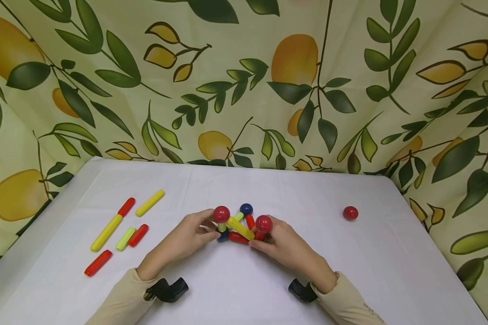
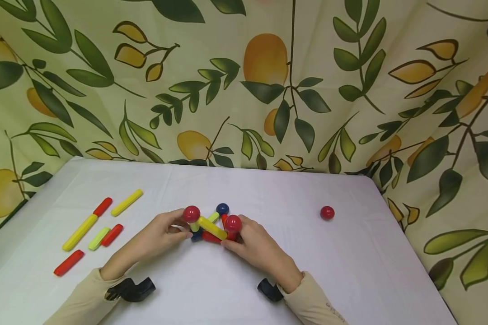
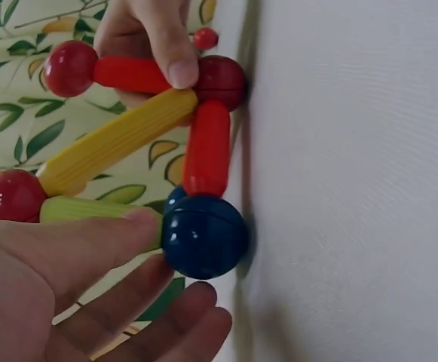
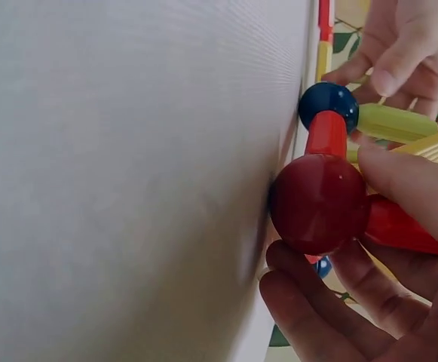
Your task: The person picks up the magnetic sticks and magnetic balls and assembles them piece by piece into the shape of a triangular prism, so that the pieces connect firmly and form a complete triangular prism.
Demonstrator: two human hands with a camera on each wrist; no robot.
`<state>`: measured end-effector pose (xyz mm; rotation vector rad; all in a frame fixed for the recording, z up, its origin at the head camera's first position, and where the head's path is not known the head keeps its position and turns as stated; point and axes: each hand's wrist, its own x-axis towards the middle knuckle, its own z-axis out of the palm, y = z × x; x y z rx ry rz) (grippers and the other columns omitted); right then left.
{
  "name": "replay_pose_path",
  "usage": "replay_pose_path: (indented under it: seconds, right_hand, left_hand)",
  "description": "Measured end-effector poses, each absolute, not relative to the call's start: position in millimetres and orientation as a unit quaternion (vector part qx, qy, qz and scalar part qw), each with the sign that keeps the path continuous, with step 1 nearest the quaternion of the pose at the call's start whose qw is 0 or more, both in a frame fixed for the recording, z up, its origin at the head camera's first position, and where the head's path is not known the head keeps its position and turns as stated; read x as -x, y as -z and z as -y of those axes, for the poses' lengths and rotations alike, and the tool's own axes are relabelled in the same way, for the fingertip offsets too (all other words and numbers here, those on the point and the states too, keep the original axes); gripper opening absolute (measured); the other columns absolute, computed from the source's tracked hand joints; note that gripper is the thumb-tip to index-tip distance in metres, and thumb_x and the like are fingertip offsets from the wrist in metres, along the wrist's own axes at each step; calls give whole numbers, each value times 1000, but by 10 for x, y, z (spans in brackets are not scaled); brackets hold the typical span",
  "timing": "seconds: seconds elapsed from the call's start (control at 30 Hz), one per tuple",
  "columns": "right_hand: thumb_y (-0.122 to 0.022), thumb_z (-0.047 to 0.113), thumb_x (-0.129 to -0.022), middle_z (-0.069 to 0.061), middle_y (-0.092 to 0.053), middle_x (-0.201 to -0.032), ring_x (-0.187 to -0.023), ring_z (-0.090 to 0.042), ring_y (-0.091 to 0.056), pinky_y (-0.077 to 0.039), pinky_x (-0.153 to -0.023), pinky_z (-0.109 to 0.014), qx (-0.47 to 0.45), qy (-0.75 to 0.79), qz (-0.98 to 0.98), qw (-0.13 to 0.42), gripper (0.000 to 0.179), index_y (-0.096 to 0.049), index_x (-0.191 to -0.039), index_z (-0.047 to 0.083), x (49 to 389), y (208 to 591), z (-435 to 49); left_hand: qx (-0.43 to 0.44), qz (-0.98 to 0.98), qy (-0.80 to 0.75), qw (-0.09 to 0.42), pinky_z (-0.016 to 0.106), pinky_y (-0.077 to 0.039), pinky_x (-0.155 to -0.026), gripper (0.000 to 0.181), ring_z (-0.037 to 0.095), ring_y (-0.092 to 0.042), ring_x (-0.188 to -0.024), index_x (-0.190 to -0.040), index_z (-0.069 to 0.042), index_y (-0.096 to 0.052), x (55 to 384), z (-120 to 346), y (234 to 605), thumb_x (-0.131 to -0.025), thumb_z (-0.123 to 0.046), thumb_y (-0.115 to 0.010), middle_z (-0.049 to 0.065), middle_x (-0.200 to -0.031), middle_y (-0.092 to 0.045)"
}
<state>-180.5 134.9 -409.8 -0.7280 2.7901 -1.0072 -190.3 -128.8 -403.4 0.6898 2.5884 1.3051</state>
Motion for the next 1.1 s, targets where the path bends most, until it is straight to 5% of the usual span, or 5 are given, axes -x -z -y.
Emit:
replay_pose_path:
  seconds: [1.1]
  right_hand:
    - [-81, 22, -83, 5, -64, -93, -82, -11, -56, -52, -72, -20, 239, 347, -905, 61, 24, -69, -103, 15, 1843, 4119, -1405]
  left_hand:
    - [-237, -880, -403, 90, 20, -54, -74, 21, 11, -66, -87, -110, -7, -67, 1896, 1264, 4073, -90, -15, -72, 2, -99, -70]
